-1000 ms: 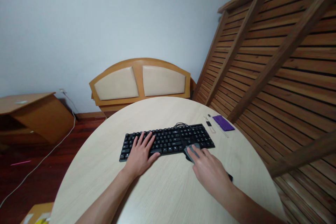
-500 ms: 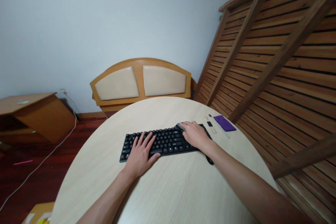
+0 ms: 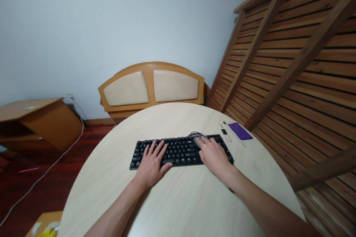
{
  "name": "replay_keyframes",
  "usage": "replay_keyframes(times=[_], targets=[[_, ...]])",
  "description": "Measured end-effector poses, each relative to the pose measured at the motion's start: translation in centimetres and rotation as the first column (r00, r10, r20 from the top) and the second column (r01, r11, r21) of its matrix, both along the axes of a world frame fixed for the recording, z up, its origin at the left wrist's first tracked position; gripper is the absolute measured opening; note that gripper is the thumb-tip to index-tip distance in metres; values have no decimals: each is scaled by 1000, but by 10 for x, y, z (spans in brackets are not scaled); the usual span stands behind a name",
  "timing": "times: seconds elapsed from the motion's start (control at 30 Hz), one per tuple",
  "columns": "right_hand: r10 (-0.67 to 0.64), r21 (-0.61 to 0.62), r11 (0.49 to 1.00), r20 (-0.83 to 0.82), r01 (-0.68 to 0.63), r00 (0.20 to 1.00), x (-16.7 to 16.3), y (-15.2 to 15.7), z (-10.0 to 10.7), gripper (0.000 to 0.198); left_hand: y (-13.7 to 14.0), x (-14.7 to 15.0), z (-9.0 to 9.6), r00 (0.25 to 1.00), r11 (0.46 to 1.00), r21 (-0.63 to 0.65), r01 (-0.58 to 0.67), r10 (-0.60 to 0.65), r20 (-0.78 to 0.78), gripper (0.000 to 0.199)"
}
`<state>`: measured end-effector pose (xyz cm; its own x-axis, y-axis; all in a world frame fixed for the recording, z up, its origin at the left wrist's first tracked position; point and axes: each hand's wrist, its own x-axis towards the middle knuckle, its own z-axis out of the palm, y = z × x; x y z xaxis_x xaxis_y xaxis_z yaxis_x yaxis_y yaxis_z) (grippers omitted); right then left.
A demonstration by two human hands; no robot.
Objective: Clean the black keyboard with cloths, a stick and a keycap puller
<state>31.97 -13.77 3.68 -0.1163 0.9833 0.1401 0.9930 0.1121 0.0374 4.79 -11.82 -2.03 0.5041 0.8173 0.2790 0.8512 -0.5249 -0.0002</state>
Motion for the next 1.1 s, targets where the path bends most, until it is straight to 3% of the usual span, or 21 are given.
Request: replay_keyframes(times=[0.13, 0.3, 0.5, 0.67, 0.9, 1.1], targets=[[26, -24, 999, 6, -25, 1000, 1, -15, 3, 51, -1, 1, 1, 1000, 1000, 1, -1, 1, 8, 71], [58, -28, 998, -116, -62, 992, 14, -23, 15, 49, -4, -5, 5, 999, 999, -45, -29, 28, -15, 71], [-34, 17, 999, -149, 37, 988, 36, -9, 27, 51, -7, -29, 12, 998, 994, -92, -65, 64, -7, 69], [52, -25, 998, -173, -57, 984, 34, 7, 21, 54, -9, -38, 14, 994, 992, -73, -103, 106, 29, 65], [88, 2, 996, -143, -88, 986, 17, 14, 7, 53, -10, -19, 17, 997, 997, 62, -54, 49, 67, 75], [102, 19, 995, -121, -101, 987, 16, 13, 1, 52, 2, 19, 18, 996, 996, 30, 80, -81, 28, 86]])
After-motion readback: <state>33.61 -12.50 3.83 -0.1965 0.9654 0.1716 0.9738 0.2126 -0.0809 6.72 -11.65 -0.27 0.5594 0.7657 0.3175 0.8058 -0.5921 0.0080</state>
